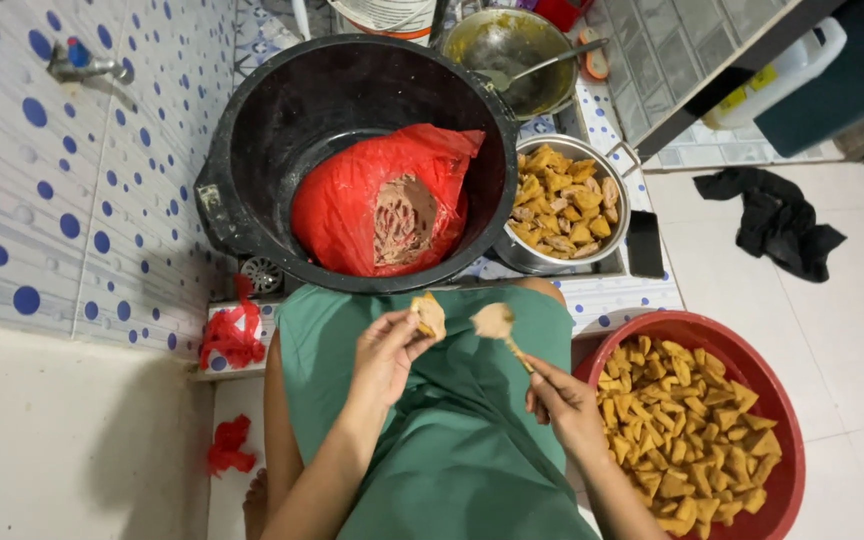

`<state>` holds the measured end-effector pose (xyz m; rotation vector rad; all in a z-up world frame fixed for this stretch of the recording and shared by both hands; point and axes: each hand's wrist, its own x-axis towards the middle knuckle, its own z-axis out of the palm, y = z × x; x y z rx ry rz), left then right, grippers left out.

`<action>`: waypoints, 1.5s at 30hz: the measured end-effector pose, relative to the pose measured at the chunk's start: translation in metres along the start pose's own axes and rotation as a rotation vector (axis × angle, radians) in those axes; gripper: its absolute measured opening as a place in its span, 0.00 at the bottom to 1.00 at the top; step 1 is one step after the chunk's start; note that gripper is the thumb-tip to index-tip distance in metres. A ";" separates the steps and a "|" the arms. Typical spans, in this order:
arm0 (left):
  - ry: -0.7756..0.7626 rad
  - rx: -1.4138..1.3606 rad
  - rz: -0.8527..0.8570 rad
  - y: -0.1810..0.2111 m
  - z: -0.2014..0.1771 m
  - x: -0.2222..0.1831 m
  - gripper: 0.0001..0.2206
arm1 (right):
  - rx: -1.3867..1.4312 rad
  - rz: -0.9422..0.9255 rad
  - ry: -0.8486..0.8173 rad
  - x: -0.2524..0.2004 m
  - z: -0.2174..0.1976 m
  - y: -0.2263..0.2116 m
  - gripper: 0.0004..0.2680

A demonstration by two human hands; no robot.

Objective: The person is stuffing fried tofu pieces with a meat mixture using a spoon at a fast and efficient pace.

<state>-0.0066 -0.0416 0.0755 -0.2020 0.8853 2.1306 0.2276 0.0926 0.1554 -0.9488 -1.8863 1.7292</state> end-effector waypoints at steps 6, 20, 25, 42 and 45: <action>-0.067 0.201 0.023 -0.006 0.002 -0.009 0.06 | -0.052 0.117 -0.186 0.002 -0.001 -0.016 0.13; -0.196 0.176 -0.084 -0.030 -0.024 -0.003 0.08 | -0.212 0.216 -0.260 0.002 -0.014 -0.009 0.12; -0.115 0.102 -0.045 -0.037 -0.042 0.021 0.05 | -0.428 0.318 -0.297 -0.003 -0.018 -0.081 0.13; -0.207 0.147 -0.253 -0.033 -0.025 -0.001 0.08 | -0.721 -0.135 -0.051 -0.006 0.004 -0.064 0.13; -0.188 0.127 -0.253 -0.023 -0.012 -0.008 0.08 | -0.756 -0.183 0.002 -0.002 -0.003 -0.046 0.15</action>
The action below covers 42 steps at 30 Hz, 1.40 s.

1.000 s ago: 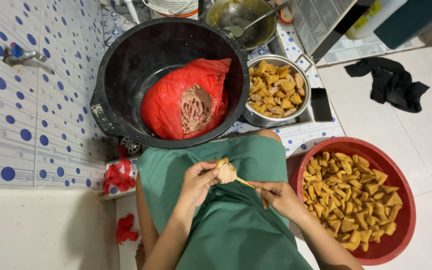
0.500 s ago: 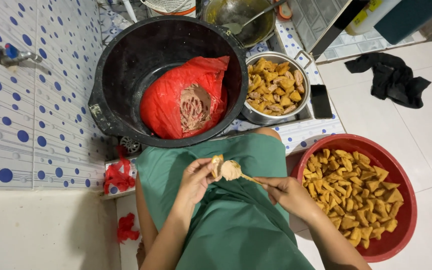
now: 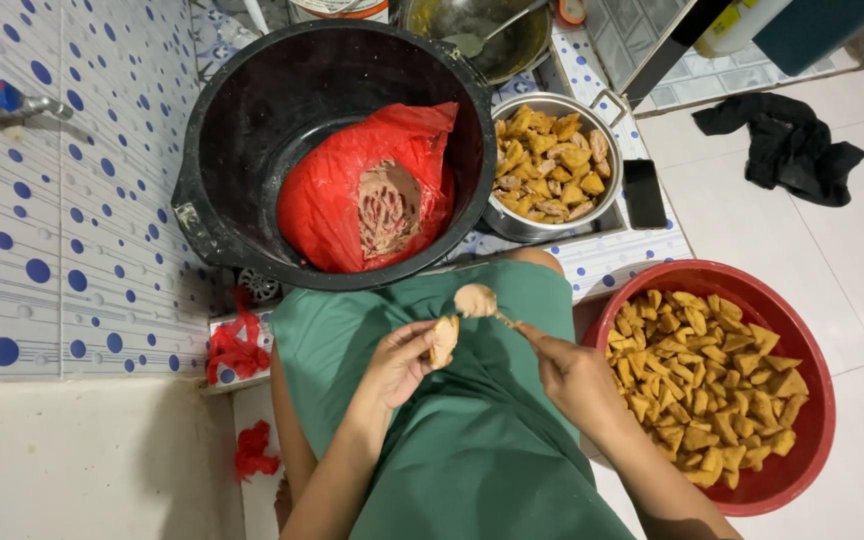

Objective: The person is stuffing fried tofu pieces with a meat mixture using a spoon at a fast and efficient pace.

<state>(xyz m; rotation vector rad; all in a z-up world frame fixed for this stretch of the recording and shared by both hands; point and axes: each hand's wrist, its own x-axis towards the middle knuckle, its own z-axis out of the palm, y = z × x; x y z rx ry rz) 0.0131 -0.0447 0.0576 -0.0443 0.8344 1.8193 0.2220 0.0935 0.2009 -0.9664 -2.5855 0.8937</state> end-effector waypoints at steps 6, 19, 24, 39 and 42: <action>0.012 0.024 0.040 -0.007 -0.025 0.017 0.12 | 0.200 0.048 -0.177 -0.006 -0.007 -0.020 0.16; -0.063 0.034 -0.056 -0.005 -0.024 0.006 0.09 | -0.121 0.032 -0.073 0.001 -0.003 -0.008 0.16; -0.062 0.008 -0.034 0.001 -0.022 0.010 0.09 | 0.129 0.072 -0.089 0.000 -0.016 -0.022 0.16; -0.088 0.008 -0.073 -0.008 -0.027 0.015 0.10 | 0.152 0.031 -0.035 -0.003 0.001 -0.009 0.16; -0.087 -0.003 -0.051 -0.004 -0.024 0.014 0.10 | 0.271 0.073 -0.097 -0.003 -0.006 -0.024 0.16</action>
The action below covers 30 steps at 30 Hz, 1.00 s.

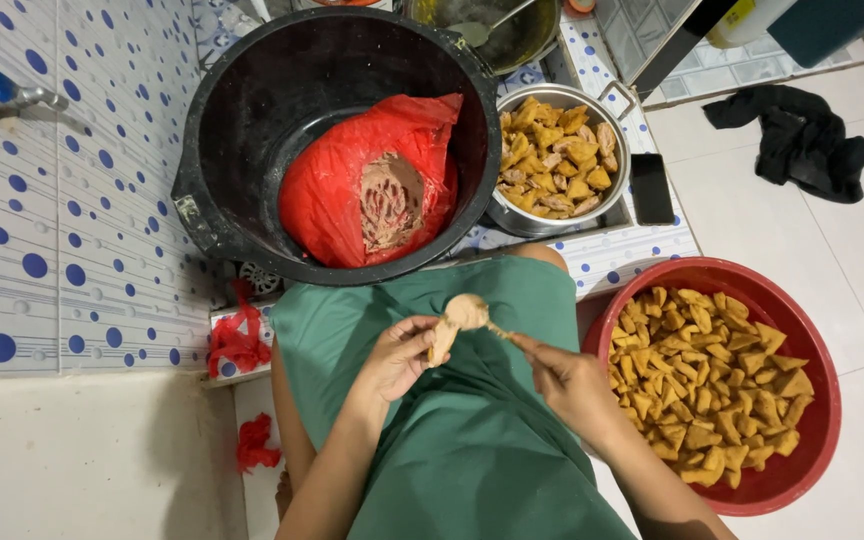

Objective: The person is stuffing fried tofu pieces with a meat mixture using a spoon at a fast and efficient pace.

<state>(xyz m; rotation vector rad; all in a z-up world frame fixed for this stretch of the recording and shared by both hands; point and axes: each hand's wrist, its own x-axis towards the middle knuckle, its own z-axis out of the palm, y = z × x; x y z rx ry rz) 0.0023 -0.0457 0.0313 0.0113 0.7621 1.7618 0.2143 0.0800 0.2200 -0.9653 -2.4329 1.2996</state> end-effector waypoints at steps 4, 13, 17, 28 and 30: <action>-0.032 -0.001 0.002 -0.004 -0.002 0.003 0.10 | 0.070 0.015 -0.051 0.001 0.010 0.008 0.15; -0.129 0.004 -0.144 -0.013 0.014 -0.012 0.12 | 0.536 0.057 0.029 0.034 0.029 0.068 0.07; -0.173 0.011 -0.214 -0.028 0.011 -0.008 0.13 | 0.752 0.040 -0.171 0.035 0.038 0.060 0.16; -0.227 -0.065 -0.426 -0.054 -0.019 0.007 0.12 | 0.823 0.046 -0.283 0.048 0.046 0.073 0.13; -0.249 -0.075 -0.464 -0.033 0.002 -0.001 0.12 | 0.801 0.016 -0.325 0.051 0.044 0.086 0.12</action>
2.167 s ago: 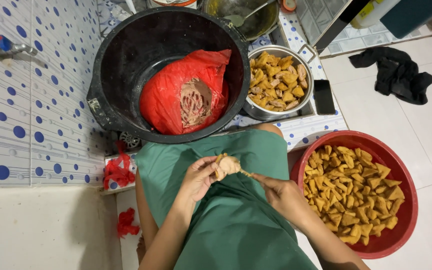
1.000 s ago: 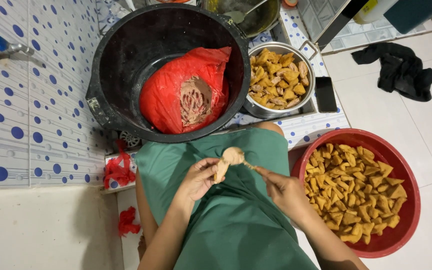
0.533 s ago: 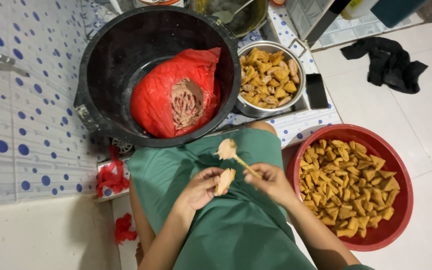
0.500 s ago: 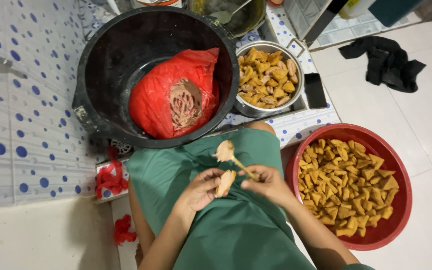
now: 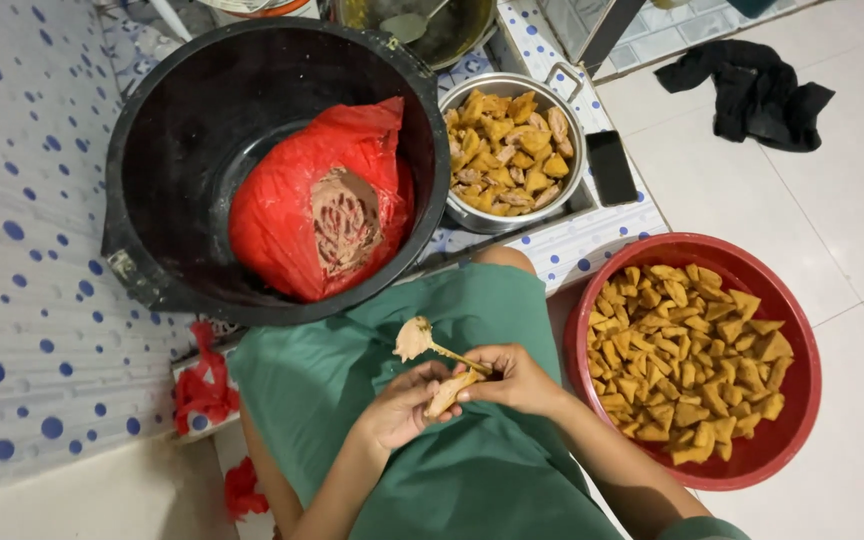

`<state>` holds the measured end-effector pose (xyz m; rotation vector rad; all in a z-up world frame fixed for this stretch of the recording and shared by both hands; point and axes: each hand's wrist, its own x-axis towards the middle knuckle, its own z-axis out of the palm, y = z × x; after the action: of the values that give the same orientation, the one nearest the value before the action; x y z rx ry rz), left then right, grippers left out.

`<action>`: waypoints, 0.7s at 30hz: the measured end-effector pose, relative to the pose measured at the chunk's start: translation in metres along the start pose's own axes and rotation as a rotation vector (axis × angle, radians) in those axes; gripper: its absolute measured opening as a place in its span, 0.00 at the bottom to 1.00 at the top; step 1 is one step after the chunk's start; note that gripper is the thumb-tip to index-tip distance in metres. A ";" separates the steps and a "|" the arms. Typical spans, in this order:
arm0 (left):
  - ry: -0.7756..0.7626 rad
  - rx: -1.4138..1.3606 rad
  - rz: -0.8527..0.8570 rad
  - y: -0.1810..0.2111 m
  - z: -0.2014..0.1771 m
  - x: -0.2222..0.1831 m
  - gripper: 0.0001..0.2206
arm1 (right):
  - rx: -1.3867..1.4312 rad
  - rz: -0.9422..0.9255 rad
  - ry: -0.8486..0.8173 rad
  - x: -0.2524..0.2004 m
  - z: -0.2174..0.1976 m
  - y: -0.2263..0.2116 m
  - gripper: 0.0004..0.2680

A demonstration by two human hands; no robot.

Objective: The person is stuffing fried tofu pieces with a meat mixture using a spoon at a fast and efficient pace.

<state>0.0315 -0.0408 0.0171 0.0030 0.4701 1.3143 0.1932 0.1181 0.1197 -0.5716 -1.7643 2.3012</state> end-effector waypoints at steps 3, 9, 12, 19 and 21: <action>-0.002 -0.044 -0.028 0.008 0.004 -0.001 0.11 | -0.012 0.004 -0.038 0.007 -0.011 -0.001 0.10; 0.108 -0.160 -0.003 0.015 -0.024 0.018 0.11 | -0.053 -0.066 0.041 0.039 -0.053 0.000 0.09; 0.284 -0.162 0.057 0.024 -0.033 0.026 0.09 | -0.201 -0.159 0.178 0.073 -0.084 -0.025 0.09; 0.622 -0.179 0.095 0.054 -0.017 0.034 0.10 | -0.856 -0.215 0.715 0.206 -0.223 -0.033 0.09; 0.631 -0.182 0.094 0.046 -0.030 0.037 0.10 | -0.899 -0.152 0.842 0.253 -0.271 -0.010 0.17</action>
<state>-0.0151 -0.0021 -0.0100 -0.5602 0.8877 1.4371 0.0733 0.4556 0.0223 -1.2287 -2.1064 0.7964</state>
